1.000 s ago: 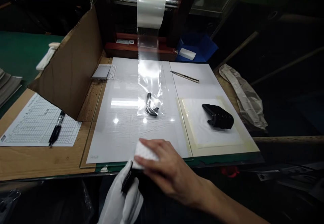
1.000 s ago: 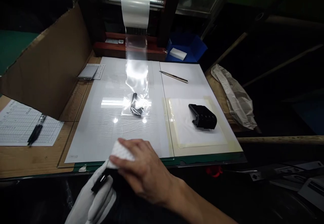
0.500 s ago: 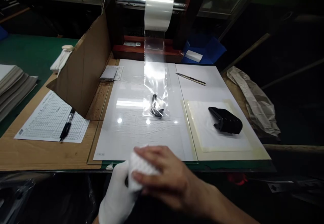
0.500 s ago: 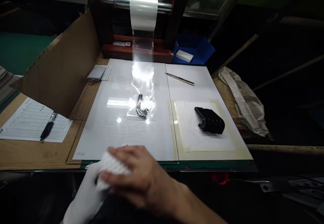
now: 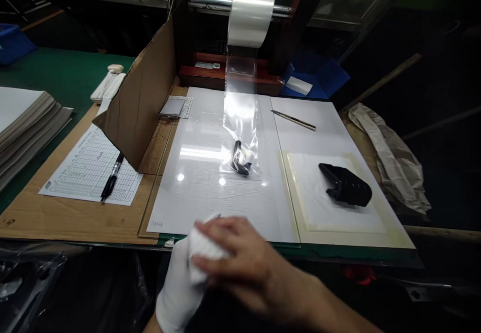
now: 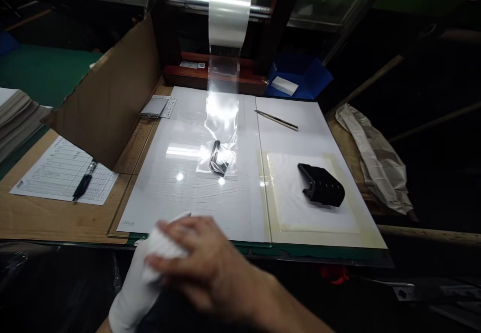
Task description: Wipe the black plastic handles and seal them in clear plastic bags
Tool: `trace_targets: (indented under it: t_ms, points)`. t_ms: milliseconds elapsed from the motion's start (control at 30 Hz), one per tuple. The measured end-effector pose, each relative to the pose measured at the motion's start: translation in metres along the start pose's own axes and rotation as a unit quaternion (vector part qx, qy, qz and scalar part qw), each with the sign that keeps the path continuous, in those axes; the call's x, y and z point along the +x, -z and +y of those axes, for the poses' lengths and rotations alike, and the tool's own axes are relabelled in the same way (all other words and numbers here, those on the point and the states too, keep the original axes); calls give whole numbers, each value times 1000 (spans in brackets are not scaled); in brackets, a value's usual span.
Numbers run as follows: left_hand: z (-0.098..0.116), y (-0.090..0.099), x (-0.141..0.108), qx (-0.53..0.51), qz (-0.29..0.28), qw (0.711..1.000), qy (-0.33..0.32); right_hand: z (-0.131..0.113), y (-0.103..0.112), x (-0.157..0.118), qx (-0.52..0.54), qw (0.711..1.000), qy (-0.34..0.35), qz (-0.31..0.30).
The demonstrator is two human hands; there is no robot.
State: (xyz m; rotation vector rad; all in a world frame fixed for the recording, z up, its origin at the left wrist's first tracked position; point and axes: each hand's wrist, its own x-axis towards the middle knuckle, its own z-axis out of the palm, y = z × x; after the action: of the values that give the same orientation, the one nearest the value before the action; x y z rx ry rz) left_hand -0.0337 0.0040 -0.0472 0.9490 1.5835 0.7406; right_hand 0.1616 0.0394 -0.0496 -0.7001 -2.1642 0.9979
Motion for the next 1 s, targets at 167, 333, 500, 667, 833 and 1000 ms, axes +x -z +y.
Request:
trace_targets:
  t_ms: [167,333,500,667,833,1000]
  points:
    - [-12,2,-4,49,-6,997,-65,-3,-4,3,-10,999,-32,7]
    - [-24,1,-8,67,52,990,-116,-3,-14,5,-16,996,-71,57]
    - [-27,-1,-8,66,62,981,-171,-5,-23,6,-30,995,-51,79]
    - [-29,-1,-9,88,66,976,-191,-5,-25,10,-28,988,-115,99]
    - [-32,7,-11,98,94,968,-213,-11,-29,8,-36,986,-113,116]
    - [-29,15,-15,79,118,964,-224,1,-31,45,-15,988,-105,110]
